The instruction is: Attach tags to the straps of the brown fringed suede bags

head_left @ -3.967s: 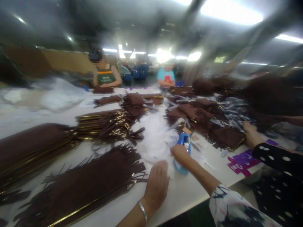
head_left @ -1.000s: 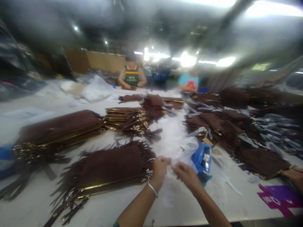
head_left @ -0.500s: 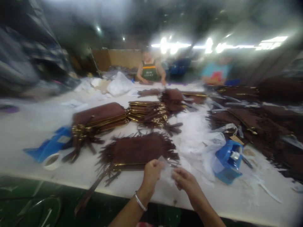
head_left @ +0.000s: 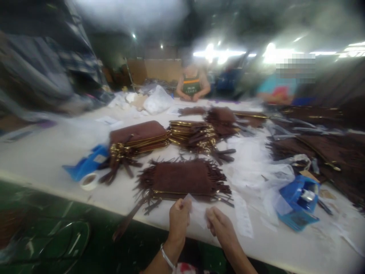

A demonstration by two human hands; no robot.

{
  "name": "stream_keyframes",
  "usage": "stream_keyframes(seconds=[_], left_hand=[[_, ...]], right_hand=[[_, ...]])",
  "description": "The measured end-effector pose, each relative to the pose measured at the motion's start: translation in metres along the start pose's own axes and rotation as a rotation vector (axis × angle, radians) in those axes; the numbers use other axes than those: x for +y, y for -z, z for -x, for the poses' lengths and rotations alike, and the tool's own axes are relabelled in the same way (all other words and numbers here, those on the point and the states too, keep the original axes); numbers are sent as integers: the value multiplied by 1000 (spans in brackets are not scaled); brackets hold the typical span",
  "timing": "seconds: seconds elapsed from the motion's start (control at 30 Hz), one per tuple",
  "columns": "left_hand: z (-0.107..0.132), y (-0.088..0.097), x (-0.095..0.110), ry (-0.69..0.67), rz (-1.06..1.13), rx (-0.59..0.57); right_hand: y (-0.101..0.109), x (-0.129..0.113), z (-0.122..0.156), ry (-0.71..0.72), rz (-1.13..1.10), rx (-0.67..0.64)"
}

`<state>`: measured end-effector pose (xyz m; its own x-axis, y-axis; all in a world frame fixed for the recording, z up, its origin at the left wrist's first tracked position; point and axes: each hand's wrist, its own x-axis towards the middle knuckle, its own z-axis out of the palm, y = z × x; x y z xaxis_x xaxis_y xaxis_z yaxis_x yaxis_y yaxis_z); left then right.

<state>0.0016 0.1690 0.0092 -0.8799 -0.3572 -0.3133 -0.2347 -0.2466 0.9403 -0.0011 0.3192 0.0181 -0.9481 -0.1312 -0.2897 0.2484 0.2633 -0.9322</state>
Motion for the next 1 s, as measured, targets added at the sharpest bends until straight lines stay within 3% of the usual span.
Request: stream_keyframes(seconds=[0.27, 0.43, 0.73, 0.87, 1.0], left_hand=[[15, 42, 10, 55, -30, -80], [18, 62, 7, 67, -7, -56], [26, 75, 15, 89, -3, -10], [34, 80, 13, 103, 27, -61], [40, 85, 4, 112, 77, 1]], right_hand=[[-29, 2, 6, 27, -55, -137], [-46, 8, 5, -6, -153, -189], [-71, 23, 10, -141, -242, -197], [-83, 22, 16, -240, -413, -206], [-101, 26, 25, -281, -548, -292]])
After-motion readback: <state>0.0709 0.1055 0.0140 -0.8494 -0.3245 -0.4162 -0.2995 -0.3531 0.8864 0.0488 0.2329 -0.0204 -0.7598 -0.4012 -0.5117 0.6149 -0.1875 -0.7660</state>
